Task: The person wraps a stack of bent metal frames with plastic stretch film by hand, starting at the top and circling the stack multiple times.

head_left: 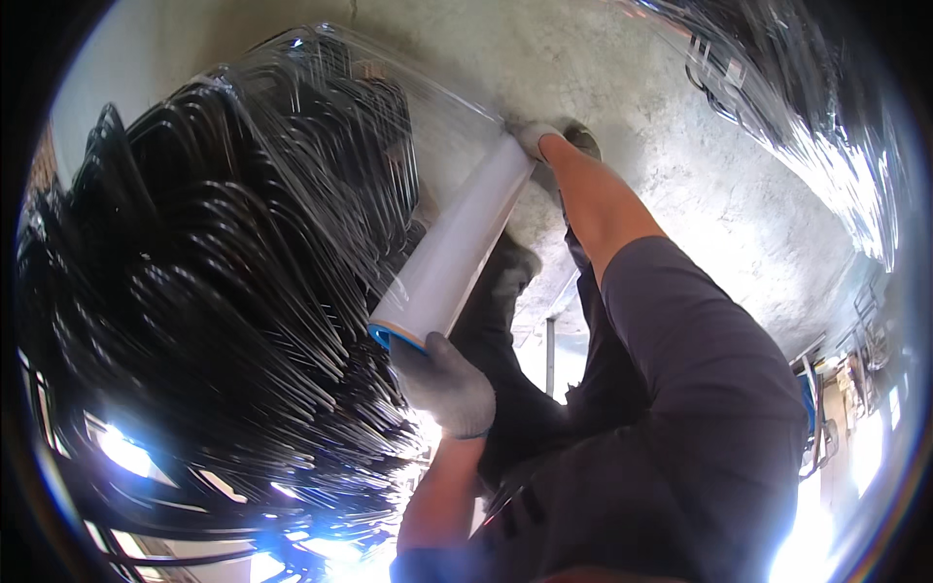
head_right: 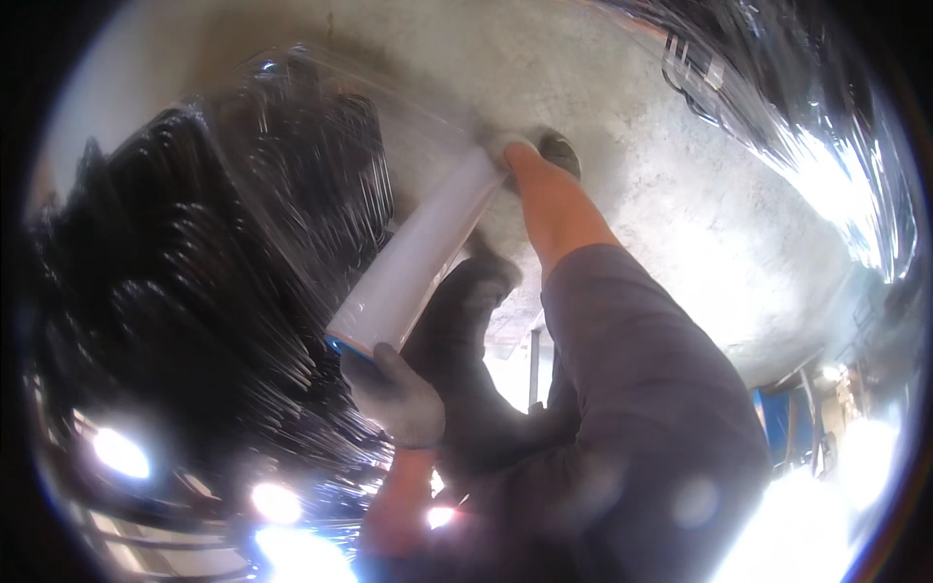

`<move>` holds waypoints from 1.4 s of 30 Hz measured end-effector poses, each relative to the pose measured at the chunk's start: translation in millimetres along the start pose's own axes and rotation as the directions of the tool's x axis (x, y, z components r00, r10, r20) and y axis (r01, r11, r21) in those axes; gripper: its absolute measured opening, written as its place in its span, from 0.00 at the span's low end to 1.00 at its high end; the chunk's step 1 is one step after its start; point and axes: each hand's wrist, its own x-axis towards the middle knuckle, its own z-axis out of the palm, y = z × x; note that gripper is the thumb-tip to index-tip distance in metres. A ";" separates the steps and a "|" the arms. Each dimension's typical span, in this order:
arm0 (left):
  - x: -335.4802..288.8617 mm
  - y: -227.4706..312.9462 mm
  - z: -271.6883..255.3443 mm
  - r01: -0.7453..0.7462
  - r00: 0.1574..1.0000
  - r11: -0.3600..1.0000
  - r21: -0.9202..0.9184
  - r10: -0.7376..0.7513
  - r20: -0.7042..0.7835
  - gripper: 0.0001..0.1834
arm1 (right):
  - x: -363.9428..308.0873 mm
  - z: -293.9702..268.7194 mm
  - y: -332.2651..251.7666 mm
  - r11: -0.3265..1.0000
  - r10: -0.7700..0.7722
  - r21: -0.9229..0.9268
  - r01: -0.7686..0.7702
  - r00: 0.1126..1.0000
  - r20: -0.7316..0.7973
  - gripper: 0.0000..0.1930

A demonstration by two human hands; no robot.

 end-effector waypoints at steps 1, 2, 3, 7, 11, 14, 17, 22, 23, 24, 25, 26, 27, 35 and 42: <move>-5.2 -7.7 2.0 -0.052 0.997 0.997 -0.050 0.049 -0.054 0.26 | -17.0 -9.6 -8.9 0.999 0.002 -0.045 -0.003 1.000 -0.020 0.41; -10.0 -16.3 4.5 -0.109 0.989 0.990 -0.095 0.098 -0.109 0.27 | -42.5 -9.3 -13.0 0.995 -0.022 -0.103 0.014 0.997 -0.078 0.42; -15.3 -24.7 0.5 -0.088 0.993 0.991 -0.098 0.080 -0.082 0.26 | -63.4 -10.1 -14.4 0.990 -0.014 -0.139 0.001 0.996 -0.088 0.42; -29.0 -53.7 -0.5 -0.093 0.995 0.989 -0.113 0.088 -0.055 0.26 | -101.8 -5.0 -3.8 0.976 -0.028 -0.216 0.009 0.996 -0.087 0.44; -35.8 -86.4 1.1 -0.290 0.954 0.955 -0.061 0.283 -0.101 0.26 | -71.4 34.5 59.7 0.998 0.001 0.066 0.018 0.962 -0.272 0.45; -52.6 -104.0 -0.5 -0.341 0.930 0.937 -0.069 0.326 -0.167 0.26 | -108.4 44.3 56.7 0.958 0.198 0.245 -0.147 0.960 -0.198 0.43; -70.2 -118.1 -6.8 -0.352 0.925 0.936 -0.023 0.345 -0.158 0.25 | -114.8 59.2 75.5 0.975 0.124 0.209 -0.074 0.964 -0.236 0.44; -97.2 -161.5 -11.6 -0.355 0.933 0.934 -0.030 0.352 -0.069 0.26 | -140.1 118.3 148.1 0.947 0.096 0.321 0.012 0.944 -0.316 0.43; -98.5 -166.2 -9.0 -0.372 0.926 0.928 -0.015 0.370 -0.077 0.27 | -151.5 103.0 138.0 0.925 0.143 0.377 -0.040 0.958 -0.250 0.43; -100.8 -172.0 -4.9 -0.389 0.918 0.921 0.000 0.388 -0.084 0.27 | -158.8 93.7 133.8 0.899 0.185 0.429 -0.093 0.966 -0.178 0.44; -105.9 -182.6 -3.0 -0.442 0.891 0.897 0.000 0.439 -0.114 0.27 | -141.5 115.1 159.2 0.949 0.114 0.316 -0.015 0.948 -0.297 0.42; -113.5 -195.5 -2.5 -0.465 0.877 0.886 0.004 0.461 -0.133 0.28 | -173.9 128.9 154.1 0.951 0.169 0.304 -0.065 0.929 -0.330 0.41; -115.5 -200.9 -2.4 -0.482 0.874 0.870 -0.107 0.468 -0.133 0.28 | -175.3 136.8 155.9 0.950 0.175 0.304 -0.071 0.928 -0.330 0.41; -122.2 -261.6 10.3 -0.419 0.903 0.905 -0.081 0.405 -0.147 0.24 | -194.4 213.4 191.0 0.895 0.123 0.438 0.082 0.899 -0.420 0.40; -167.6 -284.7 15.4 -0.404 0.898 0.914 0.013 0.400 -0.182 0.23 | -165.7 244.8 238.2 0.922 0.165 0.385 0.030 0.870 -0.464 0.40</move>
